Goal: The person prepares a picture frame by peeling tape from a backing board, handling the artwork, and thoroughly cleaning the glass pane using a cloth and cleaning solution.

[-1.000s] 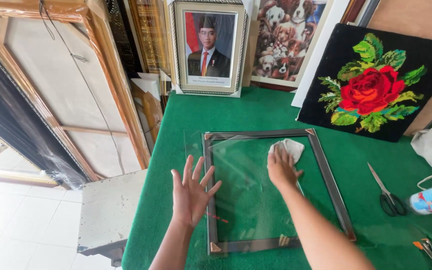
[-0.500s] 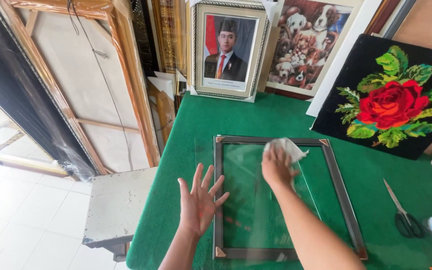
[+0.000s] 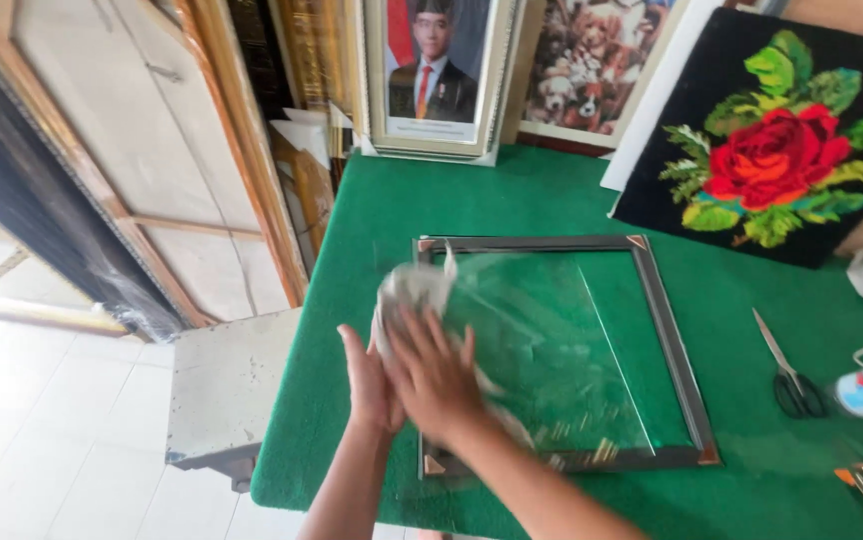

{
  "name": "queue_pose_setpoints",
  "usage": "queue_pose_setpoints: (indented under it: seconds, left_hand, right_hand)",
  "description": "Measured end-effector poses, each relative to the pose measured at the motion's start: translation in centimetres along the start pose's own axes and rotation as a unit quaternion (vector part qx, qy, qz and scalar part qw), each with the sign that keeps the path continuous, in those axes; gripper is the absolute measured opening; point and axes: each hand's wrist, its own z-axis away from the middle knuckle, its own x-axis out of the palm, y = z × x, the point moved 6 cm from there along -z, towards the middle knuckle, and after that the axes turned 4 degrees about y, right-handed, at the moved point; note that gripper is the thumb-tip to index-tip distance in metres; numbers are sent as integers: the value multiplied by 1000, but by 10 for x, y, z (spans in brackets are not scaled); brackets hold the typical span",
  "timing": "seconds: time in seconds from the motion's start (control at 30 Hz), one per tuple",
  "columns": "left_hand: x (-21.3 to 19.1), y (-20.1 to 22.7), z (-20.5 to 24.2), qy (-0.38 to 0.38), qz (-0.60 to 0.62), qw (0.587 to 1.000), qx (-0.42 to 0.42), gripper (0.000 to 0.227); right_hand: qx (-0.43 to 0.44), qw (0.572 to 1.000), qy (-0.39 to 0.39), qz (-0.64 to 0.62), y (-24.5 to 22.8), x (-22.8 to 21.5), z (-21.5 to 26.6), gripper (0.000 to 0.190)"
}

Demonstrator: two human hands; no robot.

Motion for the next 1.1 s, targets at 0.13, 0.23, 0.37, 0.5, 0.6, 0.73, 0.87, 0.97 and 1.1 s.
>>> queue_pose_setpoints:
  seconds: [0.13,0.23,0.37,0.5,0.6,0.73,0.87,0.97,1.1]
  left_hand:
    - [2,4,8,-1,-28,1000,-3,66]
    - [2,-1,-2,-37,-50,998,19,50]
    - [14,-1,-10,-96,-94,990,50,67]
    - [7,-5,-33,-102,-83,990,51,54]
    - [8,-3,-23,-95,-106,989,46,45]
    - [10,-2,-4,-55,-120,991,30,44]
    - [11,-4,1,-59,-100,993,33,46]
    - [-1,-7,-20,-80,-82,993,33,45]
    - [-19,-9,-40,-105,-78,990,49,49]
  right_hand:
    - [167,985,-5,54,95,-6,84,47]
    - [245,931,123,242,274,45,125,42]
    - [253,945,101,179,184,24,93,43]
    - [20,998,65,4,0,-19,75,51]
    - [10,996,33,-81,-17,-37,103,52]
    - [178,960,56,208,130,-8,159,46]
    - [419,906,-55,33,199,13,169,49]
    - [74,961,154,217,65,-19,118,45]
    - [-62,995,76,-19,-24,-25,95,45]
